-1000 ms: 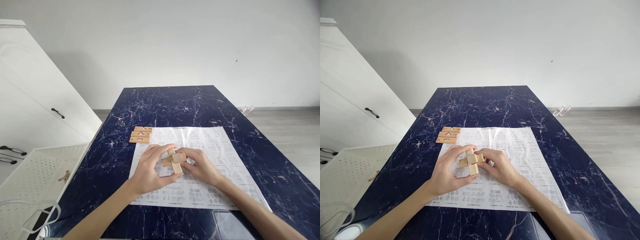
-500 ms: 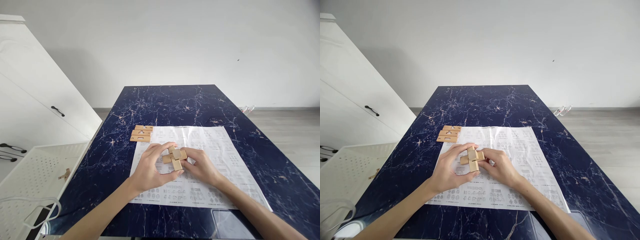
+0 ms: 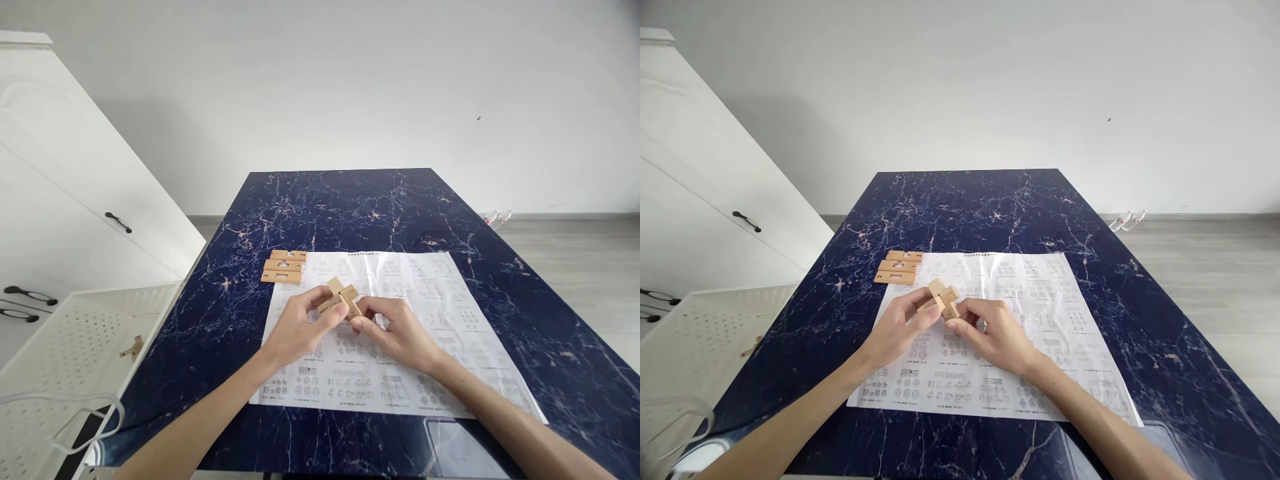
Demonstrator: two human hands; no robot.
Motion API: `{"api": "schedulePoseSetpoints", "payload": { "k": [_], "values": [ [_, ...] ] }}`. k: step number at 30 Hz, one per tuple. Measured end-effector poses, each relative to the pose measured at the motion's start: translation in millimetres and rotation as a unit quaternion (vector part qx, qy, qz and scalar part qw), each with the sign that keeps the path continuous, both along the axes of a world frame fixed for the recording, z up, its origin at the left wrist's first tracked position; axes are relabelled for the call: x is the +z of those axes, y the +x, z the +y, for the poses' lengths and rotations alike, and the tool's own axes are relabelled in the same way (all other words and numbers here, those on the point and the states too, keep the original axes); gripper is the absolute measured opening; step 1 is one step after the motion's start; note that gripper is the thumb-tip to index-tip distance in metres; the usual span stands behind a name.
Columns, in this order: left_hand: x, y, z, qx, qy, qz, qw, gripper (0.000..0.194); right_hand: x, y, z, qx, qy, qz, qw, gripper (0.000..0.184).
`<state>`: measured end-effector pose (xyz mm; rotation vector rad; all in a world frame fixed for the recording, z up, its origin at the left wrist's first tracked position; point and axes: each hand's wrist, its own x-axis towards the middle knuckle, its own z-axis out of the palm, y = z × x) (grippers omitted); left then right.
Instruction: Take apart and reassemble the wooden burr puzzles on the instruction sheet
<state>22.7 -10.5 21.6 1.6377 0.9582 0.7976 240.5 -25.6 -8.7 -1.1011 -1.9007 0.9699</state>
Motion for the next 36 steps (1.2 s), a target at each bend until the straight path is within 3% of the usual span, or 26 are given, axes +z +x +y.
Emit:
{"api": "schedulePoseSetpoints", "payload": {
  "k": [4,7,9,11,17,19,22,24,26,29,36],
  "values": [
    [-4.0,2,4,-0.051,-0.131,-0.109,0.984,0.058,2.8,-1,1,-0.038,0.003,0.039,0.999,0.039],
    [-7.7,5,4,-0.065,-0.221,-0.151,0.961,0.060,0.5,1,4,-0.048,0.019,0.097,0.994,0.030],
    [-8.6,6,3,-0.075,-0.264,-0.152,0.949,0.061,-0.2,1,6,-0.025,0.021,0.112,0.993,0.041],
    [-8.4,7,2,-0.087,-0.297,-0.146,0.940,0.062,1.1,0,7,-0.002,0.007,0.105,0.994,0.053],
    [-6.3,5,2,-0.121,-0.312,-0.131,0.933,0.072,8.6,-1,9,0.010,-0.124,0.125,0.984,0.042],
    [-7.4,3,1,-0.091,-0.256,-0.075,0.959,0.074,7.3,0,9,-0.017,-0.160,0.147,0.976,0.044],
    [-12.2,0,-2,0.023,-0.050,0.048,0.997,0.055,3.0,0,10,-0.044,-0.187,0.177,0.965,0.048],
    [-16.1,0,-4,0.086,0.094,0.107,0.986,0.051,0.9,0,10,-0.051,-0.200,0.182,0.961,0.049],
    [-19.1,1,-4,0.100,0.183,0.135,0.969,0.073,0.5,-2,9,-0.052,-0.201,0.169,0.963,0.050],
    [-20.6,2,-4,0.075,0.234,0.149,0.958,0.090,1.7,-6,8,-0.041,-0.192,0.153,0.968,0.050],
    [-19.5,2,-6,0.073,0.327,0.147,0.931,0.061,2.1,-11,4,-0.006,-0.182,0.161,0.970,0.049]
  ]
}}
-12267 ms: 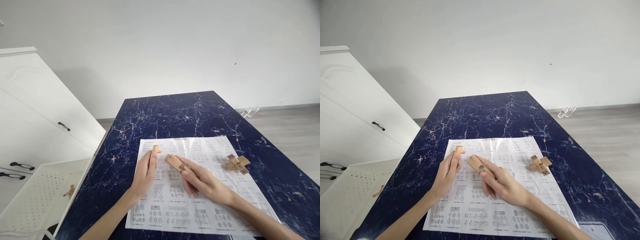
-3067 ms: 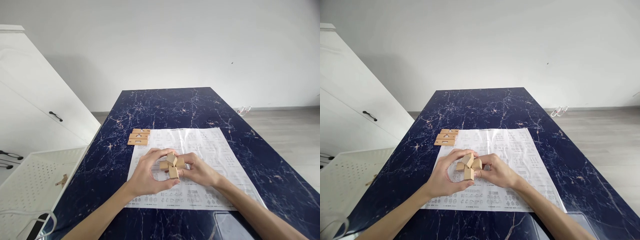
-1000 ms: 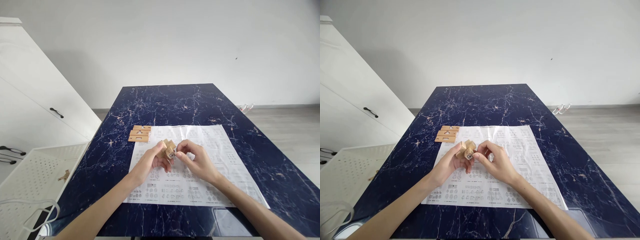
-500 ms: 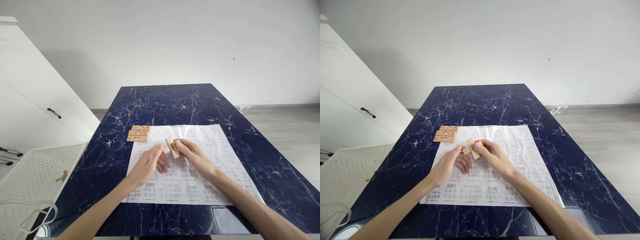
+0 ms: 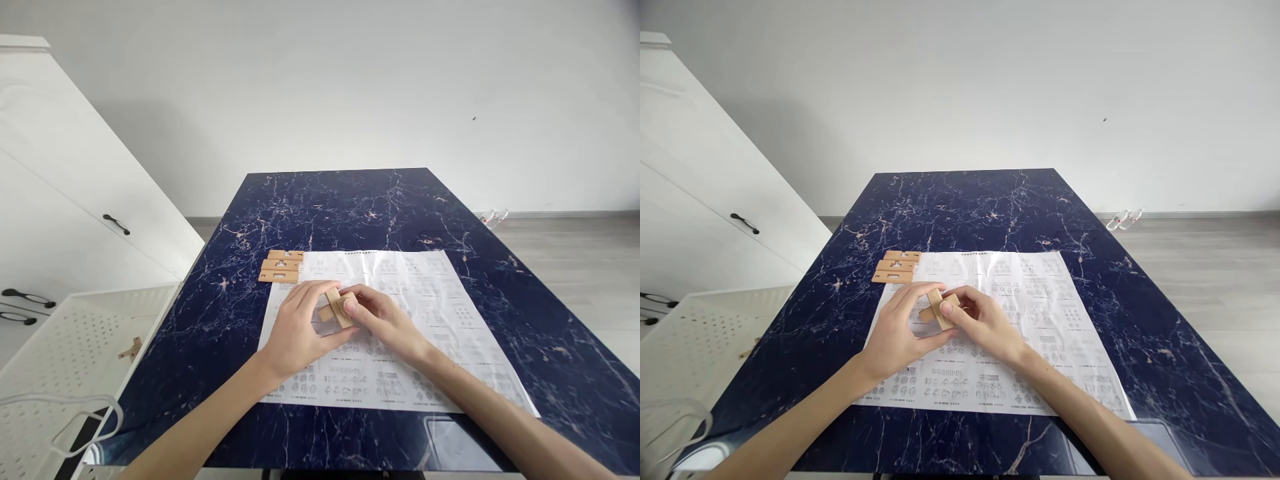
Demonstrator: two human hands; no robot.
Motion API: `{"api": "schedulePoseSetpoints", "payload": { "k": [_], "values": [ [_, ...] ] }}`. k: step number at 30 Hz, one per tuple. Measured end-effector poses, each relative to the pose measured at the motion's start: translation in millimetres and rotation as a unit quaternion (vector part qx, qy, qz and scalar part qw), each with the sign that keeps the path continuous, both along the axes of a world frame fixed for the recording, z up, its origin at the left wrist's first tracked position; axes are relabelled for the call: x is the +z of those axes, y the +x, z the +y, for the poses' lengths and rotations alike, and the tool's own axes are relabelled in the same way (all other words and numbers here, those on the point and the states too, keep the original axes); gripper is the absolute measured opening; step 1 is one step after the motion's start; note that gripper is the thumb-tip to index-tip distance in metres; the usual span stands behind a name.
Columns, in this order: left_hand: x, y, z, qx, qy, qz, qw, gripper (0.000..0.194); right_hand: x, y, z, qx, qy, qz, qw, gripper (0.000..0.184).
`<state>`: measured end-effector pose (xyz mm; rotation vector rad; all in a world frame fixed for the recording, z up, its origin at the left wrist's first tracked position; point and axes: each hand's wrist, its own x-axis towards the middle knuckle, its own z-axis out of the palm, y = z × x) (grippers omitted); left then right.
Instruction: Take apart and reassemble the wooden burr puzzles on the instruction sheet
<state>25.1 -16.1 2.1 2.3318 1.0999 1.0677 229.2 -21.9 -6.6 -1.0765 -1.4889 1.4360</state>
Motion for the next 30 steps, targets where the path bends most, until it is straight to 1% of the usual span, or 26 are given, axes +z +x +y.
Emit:
{"api": "schedulePoseSetpoints", "payload": {
  "k": [4,8,14,20,27,30],
  "values": [
    [1.3,-1,1,0.009,0.076,0.004,0.997,0.055,-0.9,-2,-1,-0.004,0.000,0.013,1.000,0.045],
    [2.3,-2,4,0.005,0.122,0.012,0.992,0.052,-2.3,-4,-2,-0.011,0.008,0.013,1.000,0.042],
    [-0.5,-3,8,0.003,0.186,0.015,0.982,0.053,-4.0,-5,-1,-0.020,0.014,-0.003,1.000,0.044],
    [-0.4,-4,10,0.001,0.207,0.024,0.978,0.057,-4.6,-4,0,-0.019,0.034,0.005,0.999,0.044],
    [-0.5,-6,11,-0.009,0.208,0.031,0.978,0.057,-6.3,0,1,0.009,0.039,0.001,0.999,0.043],
    [-0.4,-5,10,-0.007,0.208,0.028,0.978,0.057,-5.5,3,2,0.023,0.022,0.011,0.999,0.045]
  ]
}}
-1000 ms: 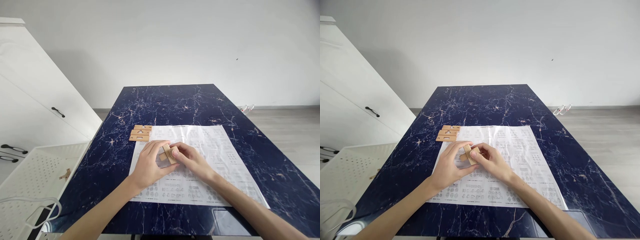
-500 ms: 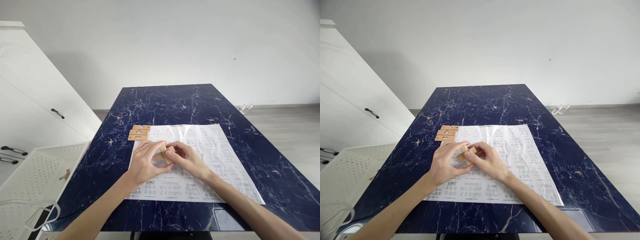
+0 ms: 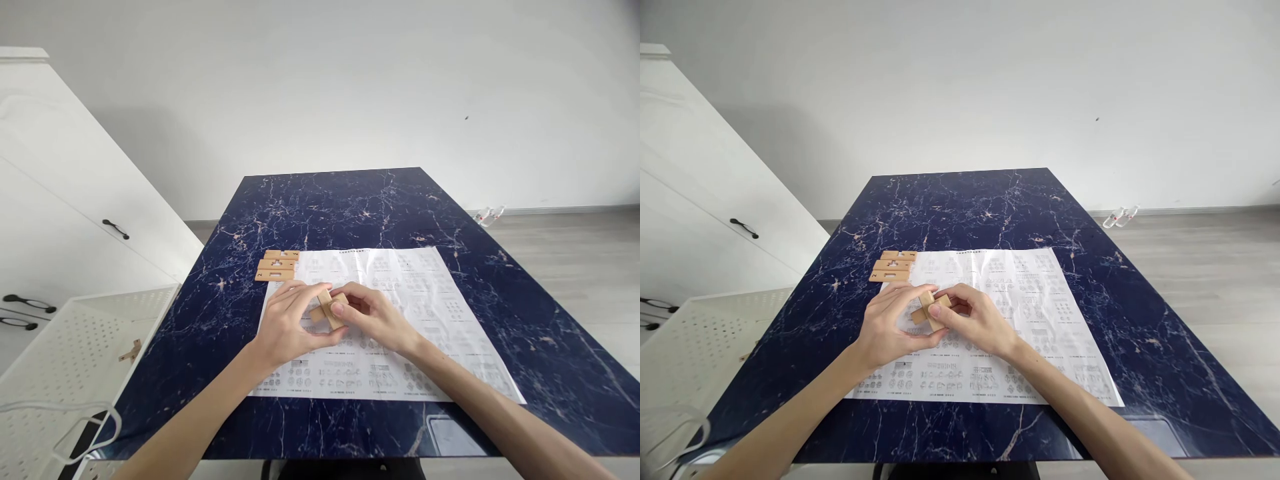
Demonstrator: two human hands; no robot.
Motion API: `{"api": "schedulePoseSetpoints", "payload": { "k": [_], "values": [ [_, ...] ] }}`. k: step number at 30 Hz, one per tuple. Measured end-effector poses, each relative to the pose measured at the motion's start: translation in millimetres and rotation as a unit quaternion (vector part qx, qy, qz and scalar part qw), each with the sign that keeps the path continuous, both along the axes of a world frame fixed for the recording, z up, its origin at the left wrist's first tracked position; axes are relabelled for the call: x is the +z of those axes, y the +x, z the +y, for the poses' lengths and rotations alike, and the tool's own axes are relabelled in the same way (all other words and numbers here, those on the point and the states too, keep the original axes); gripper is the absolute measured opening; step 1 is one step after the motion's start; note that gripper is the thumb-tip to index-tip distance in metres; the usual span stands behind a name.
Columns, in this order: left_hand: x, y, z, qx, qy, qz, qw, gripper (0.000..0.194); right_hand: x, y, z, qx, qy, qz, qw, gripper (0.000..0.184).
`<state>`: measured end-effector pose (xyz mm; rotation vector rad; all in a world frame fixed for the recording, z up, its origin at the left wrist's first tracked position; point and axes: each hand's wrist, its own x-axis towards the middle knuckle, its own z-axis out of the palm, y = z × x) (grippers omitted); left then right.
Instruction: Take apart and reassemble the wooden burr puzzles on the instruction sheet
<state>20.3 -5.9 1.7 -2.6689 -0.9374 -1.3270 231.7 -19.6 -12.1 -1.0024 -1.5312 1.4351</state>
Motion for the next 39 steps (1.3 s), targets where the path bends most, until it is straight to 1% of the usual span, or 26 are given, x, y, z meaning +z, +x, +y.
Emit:
{"api": "schedulePoseSetpoints", "payload": {
  "k": [2,4,6,8,10,13,15,19,22,27,33,39],
  "values": [
    [0.8,2,-1,0.004,-0.010,-0.006,1.000,0.055,1.4,2,0,0.010,-0.015,0.008,1.000,0.048],
    [2.7,3,-3,0.008,-0.034,-0.021,0.999,0.054,3.8,4,1,0.043,-0.020,0.027,0.999,0.047],
    [5.6,4,-6,0.009,-0.083,-0.051,0.995,0.055,6.6,6,1,0.101,-0.027,0.071,0.992,0.047],
    [9.0,4,-7,-0.001,-0.147,-0.093,0.985,0.055,9.2,7,1,0.152,-0.034,0.123,0.980,0.049],
    [11.8,2,-8,-0.024,-0.204,-0.135,0.969,0.053,10.9,9,1,0.170,-0.019,0.141,0.975,0.044],
    [12.9,-1,-7,-0.059,-0.251,-0.173,0.951,0.052,11.4,10,-1,0.149,0.031,0.099,0.983,0.031],
    [12.0,-2,-7,-0.066,-0.265,-0.179,0.945,0.054,10.5,10,-3,0.122,0.063,0.056,0.989,0.027],
    [9.5,-3,-7,-0.068,-0.285,-0.178,0.939,0.055,8.6,9,-8,0.076,0.122,-0.038,0.989,0.031],
    [9.1,-4,-6,-0.067,-0.295,-0.176,0.937,0.053,8.2,8,-9,0.063,0.150,-0.075,0.984,0.035],
    [10.9,-3,-6,-0.054,-0.295,-0.173,0.938,0.051,8.2,8,-8,0.066,0.154,-0.077,0.983,0.037],
    [13.2,-2,-6,-0.046,-0.297,-0.171,0.938,0.048,8.7,8,-7,0.075,0.135,-0.076,0.985,0.039],
    [12.6,-3,-4,-0.048,-0.301,-0.170,0.937,0.047,5.2,7,-6,0.079,0.134,-0.068,0.986,0.039]
  ]
}}
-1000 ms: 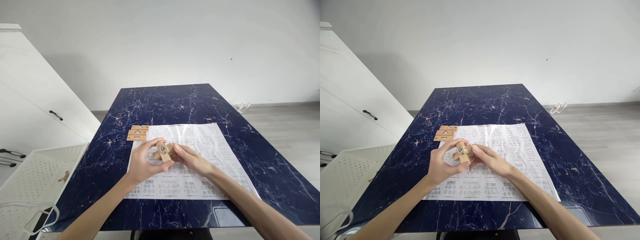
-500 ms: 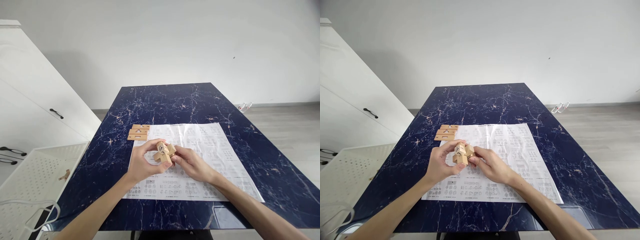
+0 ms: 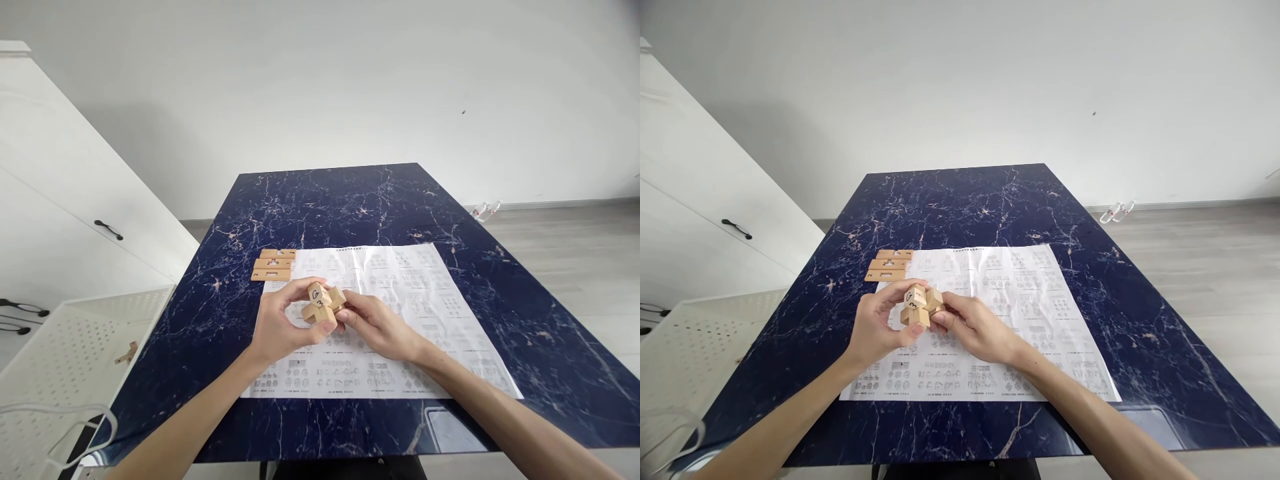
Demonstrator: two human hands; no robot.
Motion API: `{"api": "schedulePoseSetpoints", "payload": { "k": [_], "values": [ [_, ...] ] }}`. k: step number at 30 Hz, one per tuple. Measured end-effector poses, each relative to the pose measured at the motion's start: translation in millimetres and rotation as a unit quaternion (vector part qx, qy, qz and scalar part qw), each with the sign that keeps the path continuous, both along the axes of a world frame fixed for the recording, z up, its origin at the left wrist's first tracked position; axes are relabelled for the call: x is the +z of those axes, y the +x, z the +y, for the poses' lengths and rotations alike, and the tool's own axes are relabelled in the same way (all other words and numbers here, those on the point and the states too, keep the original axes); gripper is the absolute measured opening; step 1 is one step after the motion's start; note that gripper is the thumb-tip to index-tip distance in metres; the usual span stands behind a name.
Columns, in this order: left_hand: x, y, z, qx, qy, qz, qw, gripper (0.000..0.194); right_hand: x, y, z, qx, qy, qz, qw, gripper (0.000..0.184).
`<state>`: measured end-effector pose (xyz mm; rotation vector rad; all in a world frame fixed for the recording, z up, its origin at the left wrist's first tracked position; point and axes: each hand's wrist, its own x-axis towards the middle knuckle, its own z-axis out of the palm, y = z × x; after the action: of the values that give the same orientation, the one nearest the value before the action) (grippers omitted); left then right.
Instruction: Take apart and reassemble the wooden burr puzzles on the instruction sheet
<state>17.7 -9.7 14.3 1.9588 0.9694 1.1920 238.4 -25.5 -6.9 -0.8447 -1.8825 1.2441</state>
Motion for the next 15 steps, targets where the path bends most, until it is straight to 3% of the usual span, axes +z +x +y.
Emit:
{"api": "schedulePoseSetpoints", "payload": {
  "k": [6,15],
  "values": [
    [-1.2,1.3,0.6,0.007,0.036,-0.010,0.999,0.049,-3.2,-2.5,1.3,-0.032,0.029,-0.019,0.999,0.032],
    [-5.8,0.2,2.5,0.021,0.044,-0.001,0.999,0.047,-5.7,-1.2,6.0,-0.026,0.053,-0.020,0.998,0.030]
  ]
}}
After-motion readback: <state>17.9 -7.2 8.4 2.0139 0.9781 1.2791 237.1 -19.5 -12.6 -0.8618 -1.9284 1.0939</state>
